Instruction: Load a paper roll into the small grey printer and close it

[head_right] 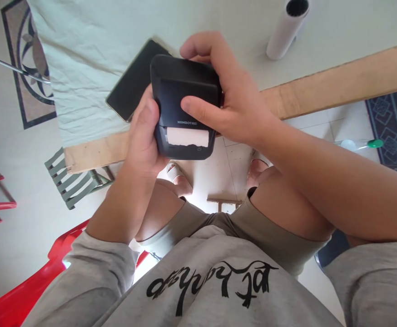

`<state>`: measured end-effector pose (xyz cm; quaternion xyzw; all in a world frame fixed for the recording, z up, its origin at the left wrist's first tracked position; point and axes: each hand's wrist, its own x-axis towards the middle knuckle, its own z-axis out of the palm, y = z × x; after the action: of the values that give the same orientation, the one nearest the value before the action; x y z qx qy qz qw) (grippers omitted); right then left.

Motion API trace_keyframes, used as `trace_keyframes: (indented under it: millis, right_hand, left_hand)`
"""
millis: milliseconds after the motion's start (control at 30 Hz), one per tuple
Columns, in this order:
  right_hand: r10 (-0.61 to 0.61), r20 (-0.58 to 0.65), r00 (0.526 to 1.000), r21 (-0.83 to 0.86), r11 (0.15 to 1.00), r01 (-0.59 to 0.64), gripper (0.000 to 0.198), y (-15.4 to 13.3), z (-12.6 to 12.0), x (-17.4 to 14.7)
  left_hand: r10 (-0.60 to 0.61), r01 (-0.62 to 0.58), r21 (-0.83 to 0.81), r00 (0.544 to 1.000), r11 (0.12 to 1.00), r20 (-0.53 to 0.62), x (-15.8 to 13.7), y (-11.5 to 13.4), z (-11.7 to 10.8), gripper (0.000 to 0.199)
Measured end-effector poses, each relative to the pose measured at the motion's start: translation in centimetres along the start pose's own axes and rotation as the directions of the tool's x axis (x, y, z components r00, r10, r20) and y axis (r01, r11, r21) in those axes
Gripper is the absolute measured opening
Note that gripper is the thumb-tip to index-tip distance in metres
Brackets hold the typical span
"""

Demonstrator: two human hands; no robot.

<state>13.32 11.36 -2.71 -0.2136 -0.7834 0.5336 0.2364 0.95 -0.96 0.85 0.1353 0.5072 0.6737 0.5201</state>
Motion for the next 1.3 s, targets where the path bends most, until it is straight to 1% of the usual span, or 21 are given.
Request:
trace_keyframes:
  millis: [33, 100, 167, 233, 300, 367, 433, 533, 600, 700, 800, 900, 967, 1033, 1100, 1167, 1200, 1233, 1300]
  right_hand:
    - [-0.022, -0.013, 1.0, -0.008, 1.0, 0.022, 0.061, -0.2, 0.1, 0.1]
    - [-0.051, -0.036, 0.998, -0.027, 0.998, 0.05, 0.058, -0.3, 0.2, 0.3]
    - [-0.068, -0.053, 0.996, -0.056, 0.996, 0.065, 0.057, -0.4, 0.2, 0.5]
    - [-0.08, -0.062, 0.995, -0.098, 0.992, 0.074, 0.053, -0.4, 0.2, 0.5]
    - [-0.073, -0.064, 0.995, -0.138, 0.988, 0.063, 0.048, -0.5, 0.1, 0.6]
    - [-0.034, -0.064, 0.997, -0.161, 0.987, 0.023, 0.046, -0.6, 0.0, 0.6]
    - [0.011, -0.067, 0.998, -0.18, 0.983, -0.023, 0.048, -0.6, -0.1, 0.7]
    - [0.051, -0.067, 0.996, -0.208, 0.976, -0.064, 0.053, -0.5, -0.1, 0.8]
    - [0.044, -0.062, 0.997, -0.228, 0.972, -0.057, 0.054, -0.4, -0.1, 0.8]
    - [0.006, -0.012, 1.0, -0.247, 0.969, -0.008, 0.055, -0.3, -0.1, 0.7]
    - [-0.06, 0.039, 0.997, -0.249, 0.966, 0.068, 0.057, -0.1, -0.1, 0.6]
    - [-0.105, 0.045, 0.993, -0.237, 0.965, 0.113, 0.059, 0.0, 0.0, 0.6]
    - [-0.075, 0.032, 0.997, -0.216, 0.973, 0.08, 0.061, 0.0, 0.0, 0.5]
    - [-0.037, 0.008, 0.999, -0.202, 0.979, 0.037, 0.062, -0.2, -0.1, 0.4]
    - [0.0, -0.014, 1.0, -0.211, 0.978, -0.003, 0.062, -0.5, -0.2, 0.4]
    - [0.021, -0.023, 0.999, -0.24, 0.97, -0.026, 0.063, -0.7, -0.5, 0.4]
    - [0.013, -0.036, 0.999, -0.264, 0.964, -0.022, 0.064, -0.7, -0.6, 0.5]
    - [-0.029, -0.06, 0.998, -0.3, 0.954, 0.01, 0.066, -0.7, -0.8, 0.6]
    - [-0.165, -0.126, 0.978, -0.415, 0.905, 0.1, 0.07, -0.7, -1.2, 0.7]
  left_hand:
    - [0.013, -0.013, -0.013, 1.0, 1.0, -0.006, 0.0, 0.2, 0.5, 0.012]
    - [0.021, -0.022, -0.022, 0.999, 1.0, -0.034, 0.2, 0.4, 1.2, 0.018]
    - [0.02, -0.021, -0.028, 0.999, 0.999, -0.031, 0.7, 0.5, 1.2, 0.024]
    - [0.013, -0.013, -0.038, 1.0, 0.999, -0.002, 1.5, 0.5, 0.7, 0.026]
    - [-0.003, 0.005, -0.04, 0.999, 0.999, 0.053, 2.2, 0.4, -0.3, 0.026]
    - [-0.004, 0.008, -0.035, 0.995, 0.999, 0.104, 2.6, 0.2, -1.0, 0.025]
    - [0.018, -0.013, -0.038, 0.992, 0.999, 0.128, 2.7, 0.0, -1.4, 0.023]
    - [0.001, 0.001, -0.02, 0.995, 1.0, 0.103, 2.7, -0.5, -1.5, 0.024]
    - [-0.009, 0.01, -0.013, 0.997, 1.0, 0.077, 2.8, -0.8, -1.5, 0.025]
    - [-0.012, 0.013, -0.024, 0.999, 1.0, 0.044, 3.1, -1.1, -1.9, 0.021]
    - [-0.03, 0.03, 0.001, 0.999, 1.0, 0.028, 3.3, -0.9, -2.1, 0.013]
    - [-0.092, 0.092, -0.006, 0.995, 0.996, 0.035, 3.2, -0.3, -1.7, 0.009]
    - [-0.15, 0.152, -0.034, 0.987, 0.988, 0.051, 3.0, 0.3, -1.2, 0.01]
    - [-0.197, 0.201, -0.045, 0.977, 0.979, 0.076, 2.9, 0.9, -0.7, 0.021]
    - [-0.238, 0.242, -0.029, 0.967, 0.97, 0.095, 2.7, 1.3, -0.3, 0.029]
    - [-0.277, 0.278, -0.001, 0.956, 0.96, 0.096, 2.7, 1.4, -0.2, 0.03]
    - [-0.3, 0.301, 0.01, 0.949, 0.954, 0.093, 2.7, 1.3, -0.3, 0.03]
    - [-0.301, 0.301, 0.019, 0.95, 0.953, 0.083, 2.7, 1.1, -0.5, 0.031]
    - [-0.246, 0.245, 0.028, 0.967, 0.969, 0.066, 2.8, 0.5, -0.9, 0.034]
